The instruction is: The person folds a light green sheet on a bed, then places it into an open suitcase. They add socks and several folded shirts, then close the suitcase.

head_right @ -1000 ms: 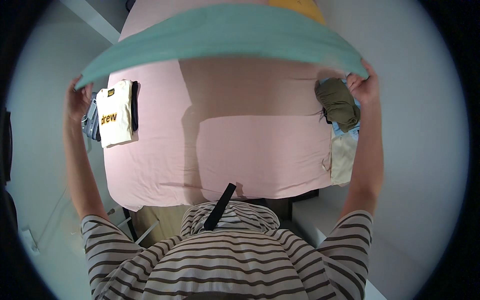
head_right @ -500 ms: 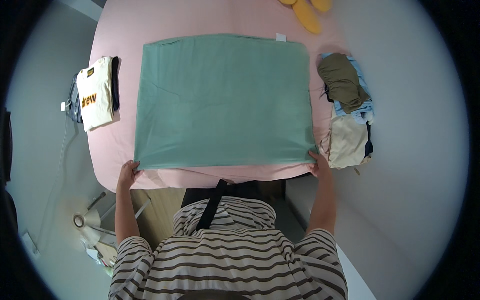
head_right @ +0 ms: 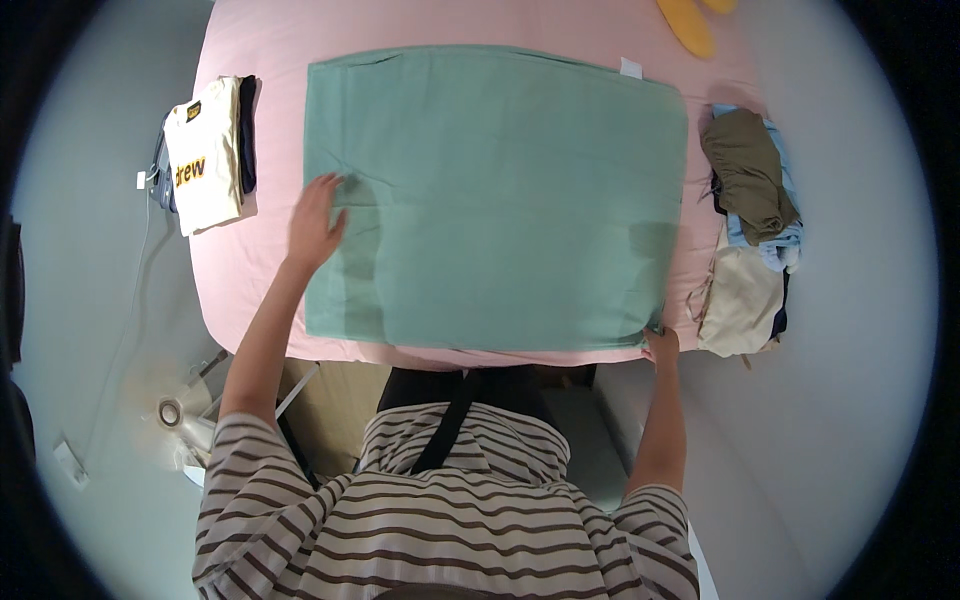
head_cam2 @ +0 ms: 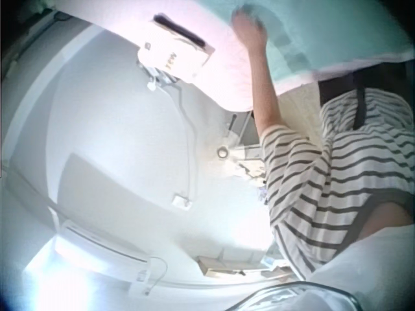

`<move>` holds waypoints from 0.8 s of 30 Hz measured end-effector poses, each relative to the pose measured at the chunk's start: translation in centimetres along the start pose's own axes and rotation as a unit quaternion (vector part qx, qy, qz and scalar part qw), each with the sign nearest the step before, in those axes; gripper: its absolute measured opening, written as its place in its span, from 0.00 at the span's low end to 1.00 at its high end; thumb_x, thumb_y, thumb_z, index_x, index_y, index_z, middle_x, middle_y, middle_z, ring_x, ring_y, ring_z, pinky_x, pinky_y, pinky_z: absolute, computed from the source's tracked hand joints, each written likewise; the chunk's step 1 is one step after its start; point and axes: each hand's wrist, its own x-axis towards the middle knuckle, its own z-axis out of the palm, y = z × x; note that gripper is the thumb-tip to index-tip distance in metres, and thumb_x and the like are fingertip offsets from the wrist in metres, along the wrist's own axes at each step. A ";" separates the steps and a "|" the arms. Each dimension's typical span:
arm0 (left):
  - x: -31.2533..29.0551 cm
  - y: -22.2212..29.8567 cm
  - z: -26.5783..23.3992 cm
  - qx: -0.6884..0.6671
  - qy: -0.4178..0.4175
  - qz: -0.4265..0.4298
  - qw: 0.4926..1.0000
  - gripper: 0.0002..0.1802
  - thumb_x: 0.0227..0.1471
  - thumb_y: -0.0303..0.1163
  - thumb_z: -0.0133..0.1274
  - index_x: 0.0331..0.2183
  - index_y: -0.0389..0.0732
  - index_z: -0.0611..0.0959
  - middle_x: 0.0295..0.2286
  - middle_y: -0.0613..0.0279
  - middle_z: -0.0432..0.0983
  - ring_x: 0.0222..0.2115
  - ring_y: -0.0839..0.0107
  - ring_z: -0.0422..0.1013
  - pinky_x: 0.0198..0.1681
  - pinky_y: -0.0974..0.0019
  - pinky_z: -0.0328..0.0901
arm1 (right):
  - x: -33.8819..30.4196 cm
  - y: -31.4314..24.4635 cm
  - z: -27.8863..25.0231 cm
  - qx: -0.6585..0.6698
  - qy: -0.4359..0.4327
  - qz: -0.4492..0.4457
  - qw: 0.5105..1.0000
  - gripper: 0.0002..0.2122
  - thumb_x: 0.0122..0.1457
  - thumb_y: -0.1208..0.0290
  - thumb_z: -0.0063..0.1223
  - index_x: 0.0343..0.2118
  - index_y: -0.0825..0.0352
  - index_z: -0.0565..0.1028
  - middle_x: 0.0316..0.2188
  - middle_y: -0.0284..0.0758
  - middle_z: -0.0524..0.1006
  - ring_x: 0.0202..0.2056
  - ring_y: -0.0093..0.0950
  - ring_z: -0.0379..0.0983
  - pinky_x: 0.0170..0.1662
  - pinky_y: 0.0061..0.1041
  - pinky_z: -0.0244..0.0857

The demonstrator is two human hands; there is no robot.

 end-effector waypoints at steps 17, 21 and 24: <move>21.8 -13.2 10.4 0.271 -0.040 -0.054 0.960 0.35 0.58 0.58 0.31 0.63 0.55 0.51 0.63 0.66 0.44 0.63 0.59 0.42 0.63 0.50 0.42 | 2.3 4.0 0.1 0.112 0.004 0.010 0.994 0.17 0.53 0.71 0.56 0.47 0.63 0.68 0.38 0.31 0.72 0.36 0.28 0.71 0.33 0.29 0.71; 23.4 -10.2 10.5 0.280 -0.028 -0.056 0.958 0.32 0.57 0.44 0.38 0.61 0.47 0.54 0.62 0.54 0.45 0.63 0.53 0.41 0.63 0.50 0.42 | 2.1 5.0 0.5 0.063 0.033 -0.051 0.996 0.16 0.50 0.72 0.57 0.43 0.66 0.70 0.31 0.31 0.73 0.29 0.23 0.70 0.26 0.22 0.65; 25.0 -5.6 11.3 0.215 0.065 0.012 0.974 0.35 0.47 0.24 0.45 0.58 0.39 0.58 0.57 0.39 0.52 0.60 0.44 0.46 0.61 0.48 0.46 | 2.4 5.8 1.1 0.000 0.129 -0.123 0.984 0.13 0.48 0.72 0.58 0.36 0.69 0.72 0.24 0.31 0.72 0.25 0.22 0.68 0.24 0.24 0.63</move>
